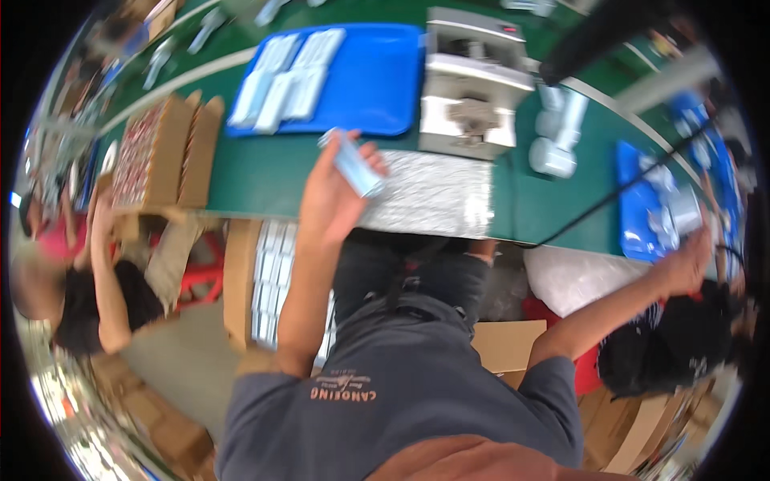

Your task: Assembling components of portable handheld fans on a production line.

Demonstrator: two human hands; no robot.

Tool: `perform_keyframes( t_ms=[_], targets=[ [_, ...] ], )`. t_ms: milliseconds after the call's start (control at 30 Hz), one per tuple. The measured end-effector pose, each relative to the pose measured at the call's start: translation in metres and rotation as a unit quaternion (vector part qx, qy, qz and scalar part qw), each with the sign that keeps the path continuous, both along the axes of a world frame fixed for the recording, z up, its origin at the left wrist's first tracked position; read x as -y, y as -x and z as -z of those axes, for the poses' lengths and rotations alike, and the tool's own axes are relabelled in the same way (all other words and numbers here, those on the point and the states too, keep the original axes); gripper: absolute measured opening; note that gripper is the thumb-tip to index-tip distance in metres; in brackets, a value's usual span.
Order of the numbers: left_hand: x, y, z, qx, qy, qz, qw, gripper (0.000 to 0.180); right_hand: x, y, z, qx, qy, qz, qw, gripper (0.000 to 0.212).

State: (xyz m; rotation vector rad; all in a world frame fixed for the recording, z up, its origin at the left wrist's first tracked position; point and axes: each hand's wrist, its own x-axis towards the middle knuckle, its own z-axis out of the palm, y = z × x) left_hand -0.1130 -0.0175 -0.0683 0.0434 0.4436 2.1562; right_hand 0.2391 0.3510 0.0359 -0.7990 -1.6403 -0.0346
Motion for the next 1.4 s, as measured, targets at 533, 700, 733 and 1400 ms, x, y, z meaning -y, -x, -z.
perform_keyframes(
  t_ms=[533, 700, 733, 1400],
  targets=[
    [-0.013, -0.033, -0.033, -0.472, 0.253, -0.051, 0.843, 0.051, 0.208, 0.168, 0.035, 0.024, 0.468, -0.543, 0.697, 0.005],
    [-0.006, -0.028, -0.047, -0.561, 0.295, -0.016, 0.773, 0.044, 0.204, 0.186, 0.062, 0.194, 0.185, -0.450, 0.852, 0.026],
    [-0.003, -0.026, -0.051, -0.582, 0.309, -0.005, 0.752, 0.044, 0.203, 0.187, 0.062, 0.194, 0.186, -0.450, 0.852, 0.026],
    [-0.009, -0.010, -0.083, -0.785, 0.373, 0.013, 0.494, 0.028, 0.207, 0.190, 0.079, 0.196, 0.077, -0.426, 0.880, 0.028]
  ],
)
